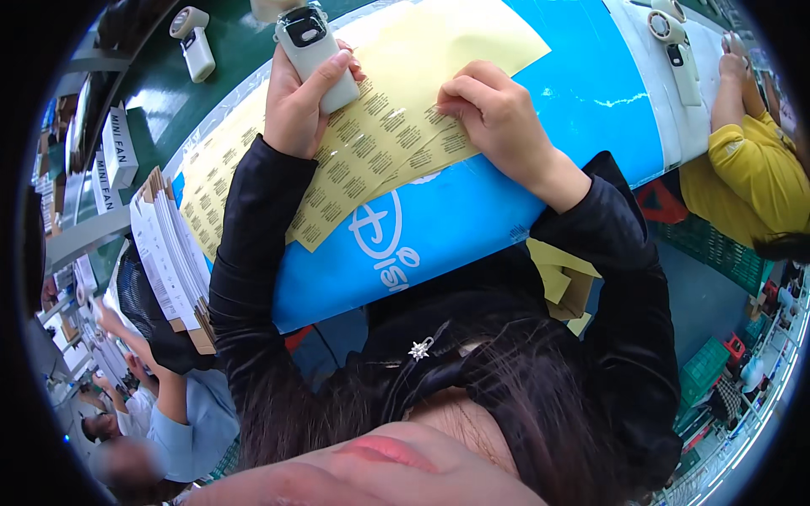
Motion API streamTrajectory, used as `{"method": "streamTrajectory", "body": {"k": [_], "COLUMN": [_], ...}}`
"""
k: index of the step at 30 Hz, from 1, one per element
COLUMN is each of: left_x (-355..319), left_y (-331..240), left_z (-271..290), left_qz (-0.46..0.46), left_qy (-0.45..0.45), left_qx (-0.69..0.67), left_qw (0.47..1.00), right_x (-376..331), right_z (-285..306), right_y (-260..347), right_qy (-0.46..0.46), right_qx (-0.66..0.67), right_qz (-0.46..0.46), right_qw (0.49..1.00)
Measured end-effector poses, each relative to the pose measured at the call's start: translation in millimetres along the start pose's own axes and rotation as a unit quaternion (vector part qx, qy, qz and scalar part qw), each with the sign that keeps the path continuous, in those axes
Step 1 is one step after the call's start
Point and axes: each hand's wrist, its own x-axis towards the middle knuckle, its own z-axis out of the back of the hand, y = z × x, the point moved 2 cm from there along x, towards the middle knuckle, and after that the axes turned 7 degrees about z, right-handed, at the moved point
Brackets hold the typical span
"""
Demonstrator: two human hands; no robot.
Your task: Applying circular labels to small white plastic components and placing them into cardboard boxes.
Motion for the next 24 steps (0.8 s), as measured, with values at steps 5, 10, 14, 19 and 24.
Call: {"method": "streamTrajectory", "body": {"k": [5,10,14,19,24], "left_x": [0,0,3,-6,-16], "left_y": [2,2,-28,-107,-142], "left_z": [1,6,5,-11,-29], "left_qz": [0.017,0.015,0.019,0.067,0.077], "left_qy": [-0.004,0.008,0.029,0.052,-0.023], "left_qx": [-0.007,-0.025,-0.085,-0.262,-0.399], "left_qw": [1.0,1.0,0.996,0.961,0.913], "right_x": [-5,0,37,99,137], "right_z": [5,17,43,62,38], "right_y": [1,-1,9,61,105], "right_qy": [0.02,0.033,0.009,-0.075,-0.147], "right_qx": [0.045,0.152,0.227,0.318,0.498], "right_qz": [0.001,0.034,0.135,0.12,0.078], "right_qw": [0.999,0.987,0.964,0.937,0.851]}}
